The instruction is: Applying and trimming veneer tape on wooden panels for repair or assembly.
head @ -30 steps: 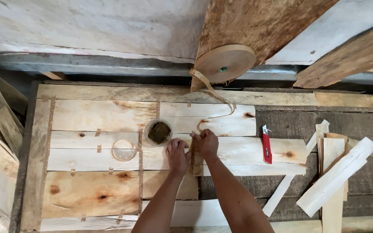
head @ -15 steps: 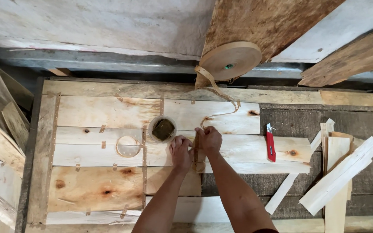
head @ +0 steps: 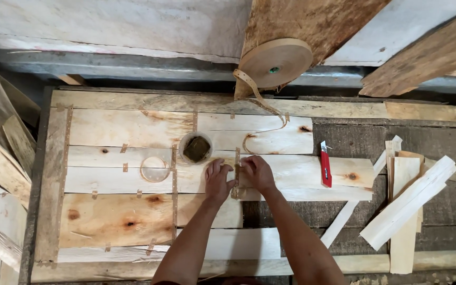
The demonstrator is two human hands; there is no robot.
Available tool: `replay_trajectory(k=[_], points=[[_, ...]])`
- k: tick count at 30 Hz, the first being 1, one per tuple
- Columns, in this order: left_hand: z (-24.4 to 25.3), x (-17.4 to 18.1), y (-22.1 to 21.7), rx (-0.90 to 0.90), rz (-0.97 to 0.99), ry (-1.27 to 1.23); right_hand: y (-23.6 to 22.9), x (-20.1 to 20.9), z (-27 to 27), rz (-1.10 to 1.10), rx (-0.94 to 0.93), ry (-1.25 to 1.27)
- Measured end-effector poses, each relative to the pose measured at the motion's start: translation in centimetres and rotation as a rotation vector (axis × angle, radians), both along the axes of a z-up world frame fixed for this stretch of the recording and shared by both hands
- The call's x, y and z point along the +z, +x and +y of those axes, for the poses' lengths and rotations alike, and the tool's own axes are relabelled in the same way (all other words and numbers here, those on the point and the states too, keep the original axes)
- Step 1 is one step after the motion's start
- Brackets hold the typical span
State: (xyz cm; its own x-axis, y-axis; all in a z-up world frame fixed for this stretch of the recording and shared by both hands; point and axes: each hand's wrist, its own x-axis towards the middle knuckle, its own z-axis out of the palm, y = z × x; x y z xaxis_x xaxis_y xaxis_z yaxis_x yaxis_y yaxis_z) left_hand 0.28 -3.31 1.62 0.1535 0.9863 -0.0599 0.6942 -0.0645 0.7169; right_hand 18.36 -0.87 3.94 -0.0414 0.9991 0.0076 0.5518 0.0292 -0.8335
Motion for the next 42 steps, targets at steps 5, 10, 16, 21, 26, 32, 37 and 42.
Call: replay_trajectory(k=[5,10,16,21,26,32,37,42], points=[[0.0,-0.6,-0.1,-0.02,0.029,0.012,2.1,-1.2,-3.9,0.134,0.182,-0.149],[-0.2,-0.6,0.0,-0.028,0.044,-0.001,2.2,1.2,-6.3,-0.196,0.393,-0.112],[0.1,0.0,0.0,-0.042,0.075,-0.043,1.5,2.3,-6.2,-0.099,0.376,-0.15],[0.2,0.2,0.0,-0.039,0.079,-0.031,2.8,-0.2,-6.0,-0.054,0.323,-0.263],[0.3,0.0,0.0,-0.033,0.074,-0.033,2.9,0.3,-5.2,0.042,0.107,-0.237],[0.2,-0.1,-0.1,-0.043,0.094,-0.023,2.5,0.6,-4.0,0.048,-0.054,-0.186],[0.4,0.0,-0.5,-0.064,0.063,-0.051,2.7,-0.2,-2.7,-0.061,-0.12,-0.151],[0.3,0.0,-0.8,-0.094,0.064,-0.041,2.4,-1.1,-1.3,-0.019,-0.138,-0.131]])
